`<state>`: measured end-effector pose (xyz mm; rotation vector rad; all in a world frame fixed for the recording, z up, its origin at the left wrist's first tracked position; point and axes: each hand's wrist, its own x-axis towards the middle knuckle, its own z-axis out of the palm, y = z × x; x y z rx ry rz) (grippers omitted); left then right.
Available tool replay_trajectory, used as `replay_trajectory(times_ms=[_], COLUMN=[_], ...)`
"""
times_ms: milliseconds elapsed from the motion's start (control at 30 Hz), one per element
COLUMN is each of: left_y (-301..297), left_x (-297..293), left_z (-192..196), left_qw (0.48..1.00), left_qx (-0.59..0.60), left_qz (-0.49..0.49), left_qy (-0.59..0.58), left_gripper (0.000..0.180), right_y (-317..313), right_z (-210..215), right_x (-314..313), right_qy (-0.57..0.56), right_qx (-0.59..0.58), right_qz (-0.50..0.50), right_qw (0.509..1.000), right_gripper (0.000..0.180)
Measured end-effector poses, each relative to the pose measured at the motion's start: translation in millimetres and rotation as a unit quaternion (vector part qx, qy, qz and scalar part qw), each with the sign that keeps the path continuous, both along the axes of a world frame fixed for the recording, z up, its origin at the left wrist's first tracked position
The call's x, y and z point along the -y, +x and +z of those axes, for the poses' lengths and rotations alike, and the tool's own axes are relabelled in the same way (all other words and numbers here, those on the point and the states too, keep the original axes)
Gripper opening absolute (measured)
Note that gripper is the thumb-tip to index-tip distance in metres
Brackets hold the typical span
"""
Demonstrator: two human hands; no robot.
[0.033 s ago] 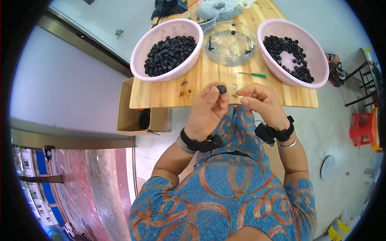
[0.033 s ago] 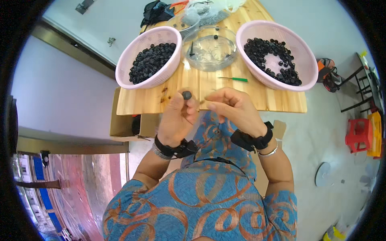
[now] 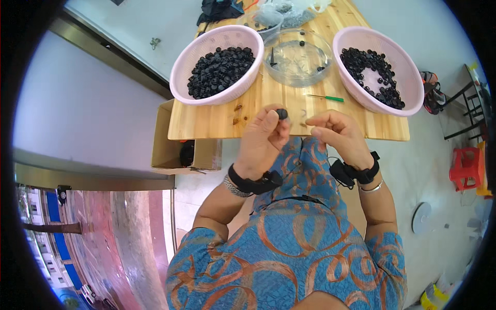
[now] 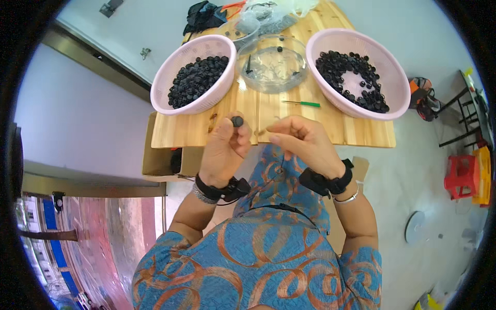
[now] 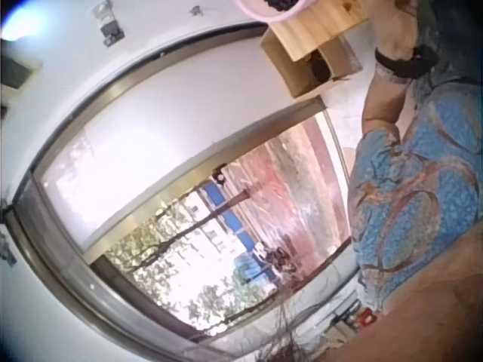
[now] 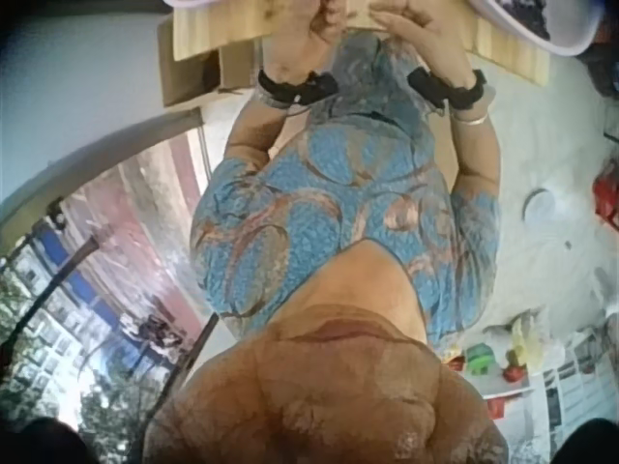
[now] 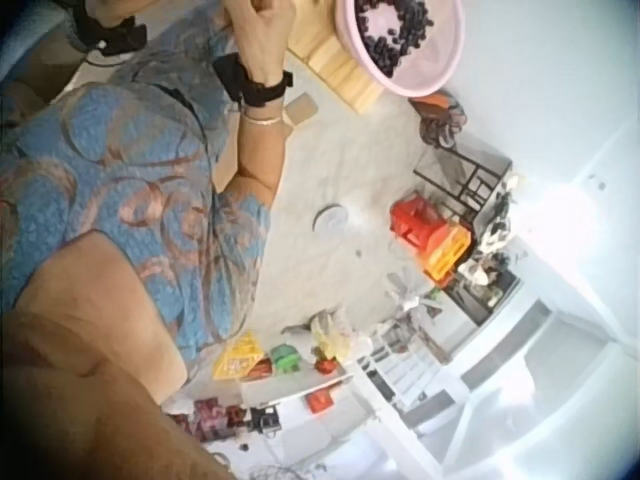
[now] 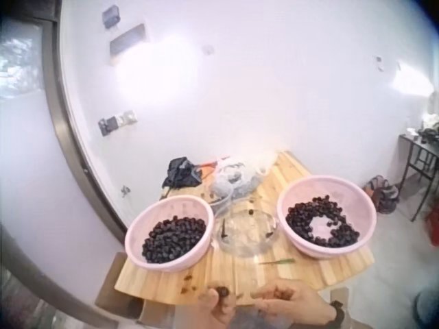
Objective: The person is sorting small black plastic components from baskets and joining two pieces together.
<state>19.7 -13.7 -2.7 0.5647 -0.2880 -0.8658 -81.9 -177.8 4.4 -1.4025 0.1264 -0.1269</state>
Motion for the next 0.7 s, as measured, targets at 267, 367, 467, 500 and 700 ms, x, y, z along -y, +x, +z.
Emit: replay_trajectory(times_ms=[267, 367, 467, 500, 700], left_y=[100.8, 148.2, 181.2, 193.3, 276.8], left_x=[-42.0, -51.1, -33.1, -20.4, 95.6], left_z=[63.9, 85.7, 110.4, 121.4, 127.4], left_qw=[0.832, 0.659, 0.508, 0.487, 0.399], left_qx=[0.432, 0.621, 0.721, 0.735, 0.796], left_qz=[0.162, 0.153, 0.182, 0.140, -0.022], left_qy=[0.308, 0.395, 0.435, 0.450, 0.455], left_gripper=[0.023, 0.027, 0.029, 0.029, 0.027], right_y=[-8.8, -6.7, -4.7, -3.5, 2.8], right_z=[-5.6, -9.3, -11.3, -12.3, -19.6], right_x=[14.7, 18.8, 22.9, 24.8, 32.8], right_qy=[-0.053, -0.058, -0.041, -0.042, -0.077], right_qx=[-0.018, -0.008, -0.020, -0.016, -0.008], right_qz=[-0.001, -0.002, -0.011, -0.013, 0.006], right_qw=[0.998, 0.998, 0.999, 0.999, 0.997], right_gripper=[0.017, 0.017, 0.015, 0.015, 0.016])
